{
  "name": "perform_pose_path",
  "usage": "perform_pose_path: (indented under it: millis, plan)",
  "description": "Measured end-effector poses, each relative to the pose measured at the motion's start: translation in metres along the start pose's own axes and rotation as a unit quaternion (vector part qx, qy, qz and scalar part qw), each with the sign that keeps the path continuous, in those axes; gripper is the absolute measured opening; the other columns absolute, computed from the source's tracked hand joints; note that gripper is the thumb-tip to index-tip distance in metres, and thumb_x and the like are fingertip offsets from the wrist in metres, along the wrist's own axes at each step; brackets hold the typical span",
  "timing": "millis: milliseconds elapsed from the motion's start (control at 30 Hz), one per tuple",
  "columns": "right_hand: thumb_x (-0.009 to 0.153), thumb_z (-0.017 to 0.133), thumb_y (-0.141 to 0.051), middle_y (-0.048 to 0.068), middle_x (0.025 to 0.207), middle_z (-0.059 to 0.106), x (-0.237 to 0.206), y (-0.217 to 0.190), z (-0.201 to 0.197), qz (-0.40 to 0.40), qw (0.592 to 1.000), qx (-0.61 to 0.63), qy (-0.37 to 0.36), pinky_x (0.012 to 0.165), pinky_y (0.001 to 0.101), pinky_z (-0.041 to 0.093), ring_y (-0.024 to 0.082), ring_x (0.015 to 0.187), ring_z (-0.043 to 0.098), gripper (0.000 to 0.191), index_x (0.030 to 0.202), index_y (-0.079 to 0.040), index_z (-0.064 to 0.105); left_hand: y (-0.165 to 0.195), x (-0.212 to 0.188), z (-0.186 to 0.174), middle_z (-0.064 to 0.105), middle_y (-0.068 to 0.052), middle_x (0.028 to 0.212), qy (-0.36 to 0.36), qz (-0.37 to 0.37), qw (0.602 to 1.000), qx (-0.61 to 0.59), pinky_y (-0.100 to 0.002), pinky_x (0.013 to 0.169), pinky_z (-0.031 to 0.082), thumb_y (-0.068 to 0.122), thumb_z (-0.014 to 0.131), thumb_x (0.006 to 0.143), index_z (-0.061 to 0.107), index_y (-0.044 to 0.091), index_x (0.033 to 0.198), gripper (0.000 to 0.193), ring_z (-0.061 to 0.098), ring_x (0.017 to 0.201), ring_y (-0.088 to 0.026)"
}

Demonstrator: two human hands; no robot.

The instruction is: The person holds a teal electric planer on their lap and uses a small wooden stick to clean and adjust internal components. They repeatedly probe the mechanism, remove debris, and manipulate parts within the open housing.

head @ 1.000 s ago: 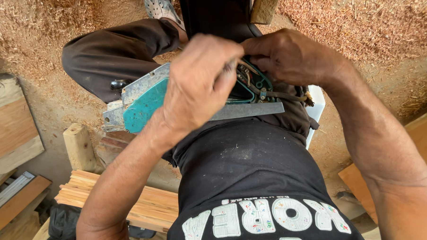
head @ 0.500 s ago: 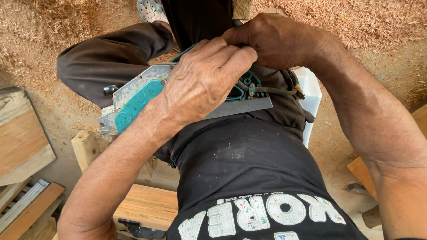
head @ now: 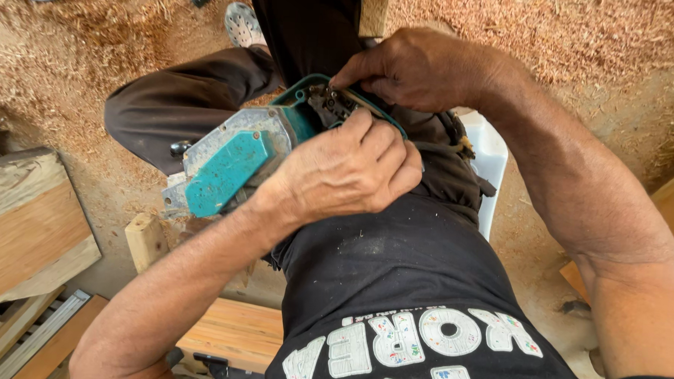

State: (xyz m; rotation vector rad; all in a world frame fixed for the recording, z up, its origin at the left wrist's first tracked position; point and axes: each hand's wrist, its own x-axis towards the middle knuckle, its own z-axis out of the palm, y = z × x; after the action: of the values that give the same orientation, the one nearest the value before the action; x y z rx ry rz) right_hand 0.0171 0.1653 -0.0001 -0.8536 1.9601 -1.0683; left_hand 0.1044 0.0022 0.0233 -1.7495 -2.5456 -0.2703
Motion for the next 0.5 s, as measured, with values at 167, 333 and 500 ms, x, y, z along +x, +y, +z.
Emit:
perform_pose_path:
  millis: [167, 333, 500]
  plan:
    - [0.096, 0.058, -0.009, 0.009, 0.108, 0.078, 0.000, 0.002, -0.009, 0.051, 0.998, -0.015, -0.039, 0.084, 0.0384, 0.061, 0.024, 0.085, 0.076, 0.039, 0.131, -0.019, 0.072, -0.004, 0.006, -0.002, 0.065, -0.003, 0.081, -0.019, 0.005, 1.000, 0.006, -0.035, 0.078, 0.052, 0.023, 0.064, 0.093, 0.066, 0.006, 0.100, 0.019, 0.063, 0.081, -0.018]
    - [0.100, 0.061, -0.014, 0.013, 0.106, 0.079, -0.012, 0.011, -0.003, 0.112, 0.992, 0.022, -0.046, 0.083, 0.0397, 0.059, 0.026, 0.084, 0.076, 0.038, 0.137, -0.016, 0.068, -0.009, 0.012, 0.002, 0.066, -0.004, 0.084, -0.004, -0.007, 0.999, -0.036, -0.036, 0.081, 0.054, 0.021, 0.066, 0.094, 0.066, 0.007, 0.102, 0.015, 0.065, 0.085, -0.019]
    - [0.096, 0.067, -0.010, 0.014, 0.110, 0.077, -0.039, 0.030, 0.005, 0.072, 0.986, 0.132, 0.071, 0.081, 0.0365, 0.061, 0.022, 0.091, 0.076, 0.032, 0.128, -0.004, 0.069, -0.028, 0.000, -0.007, 0.069, -0.011, 0.102, 0.051, -0.154, 0.960, -0.229, -0.039, 0.087, 0.055, 0.007, 0.066, 0.094, 0.063, 0.004, 0.110, 0.017, 0.066, 0.093, -0.026]
